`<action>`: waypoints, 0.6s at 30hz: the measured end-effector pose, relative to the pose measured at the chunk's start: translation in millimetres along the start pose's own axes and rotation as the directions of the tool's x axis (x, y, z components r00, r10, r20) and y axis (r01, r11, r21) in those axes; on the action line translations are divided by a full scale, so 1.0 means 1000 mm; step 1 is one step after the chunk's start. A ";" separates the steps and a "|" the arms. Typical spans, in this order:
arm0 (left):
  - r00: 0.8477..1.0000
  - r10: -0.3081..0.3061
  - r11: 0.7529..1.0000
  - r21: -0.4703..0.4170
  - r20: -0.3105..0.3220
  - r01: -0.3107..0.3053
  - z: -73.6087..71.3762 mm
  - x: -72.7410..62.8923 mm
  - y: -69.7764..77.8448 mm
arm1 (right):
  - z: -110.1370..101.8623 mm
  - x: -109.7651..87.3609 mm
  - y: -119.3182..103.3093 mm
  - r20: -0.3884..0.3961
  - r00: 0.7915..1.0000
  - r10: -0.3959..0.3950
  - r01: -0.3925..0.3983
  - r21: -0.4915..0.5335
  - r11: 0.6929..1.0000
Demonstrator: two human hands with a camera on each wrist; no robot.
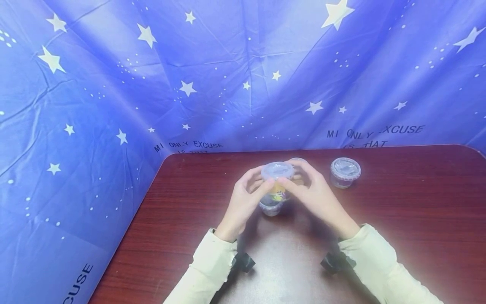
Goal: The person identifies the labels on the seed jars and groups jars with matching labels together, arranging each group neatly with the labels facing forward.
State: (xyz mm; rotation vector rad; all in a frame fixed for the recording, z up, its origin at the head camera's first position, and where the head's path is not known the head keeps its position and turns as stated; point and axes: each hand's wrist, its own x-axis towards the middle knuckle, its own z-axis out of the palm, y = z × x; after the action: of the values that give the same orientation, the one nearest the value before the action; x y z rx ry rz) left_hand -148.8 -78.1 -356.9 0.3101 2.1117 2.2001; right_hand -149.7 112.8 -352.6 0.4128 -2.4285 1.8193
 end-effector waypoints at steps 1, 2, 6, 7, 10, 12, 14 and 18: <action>1.000 0.005 1.000 0.001 -0.003 -0.005 0.001 0.000 0.000 | 0.000 0.000 0.000 -0.002 1.000 -0.001 0.001 0.001 1.000; 1.000 0.008 1.000 0.004 -0.007 -0.008 0.001 0.000 -0.001 | 0.001 -0.001 0.000 -0.003 1.000 -0.003 0.003 -0.001 1.000; 1.000 0.015 1.000 0.013 -0.010 -0.015 0.002 0.001 -0.003 | 0.001 -0.001 0.001 -0.004 1.000 -0.010 0.010 0.002 1.000; 1.000 0.014 1.000 0.014 -0.007 -0.014 0.001 0.002 -0.003 | 0.001 -0.001 0.001 -0.002 1.000 -0.012 0.012 0.002 1.000; 1.000 0.014 1.000 0.016 0.006 -0.014 0.000 0.002 -0.003 | 0.000 -0.001 0.002 0.010 1.000 -0.016 0.016 0.007 1.000; 1.000 0.012 1.000 0.014 0.016 -0.012 -0.002 0.002 -0.003 | -0.001 -0.002 0.002 0.021 1.000 -0.020 0.020 0.003 1.000; 1.000 0.011 1.000 0.010 0.026 -0.011 -0.004 0.001 -0.002 | -0.003 -0.002 0.002 0.029 0.999 -0.021 0.021 -0.004 1.000; 0.998 0.012 1.000 -0.007 0.056 -0.012 -0.010 0.002 -0.003 | -0.007 -0.003 0.003 0.050 0.999 -0.010 0.011 -0.013 1.000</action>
State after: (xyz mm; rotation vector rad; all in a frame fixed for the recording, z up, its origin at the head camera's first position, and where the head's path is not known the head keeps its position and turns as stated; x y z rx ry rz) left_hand -153.4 -87.2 -360.4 0.3806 2.0788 2.1779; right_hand -148.6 121.1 -353.7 0.4751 -2.4647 1.8097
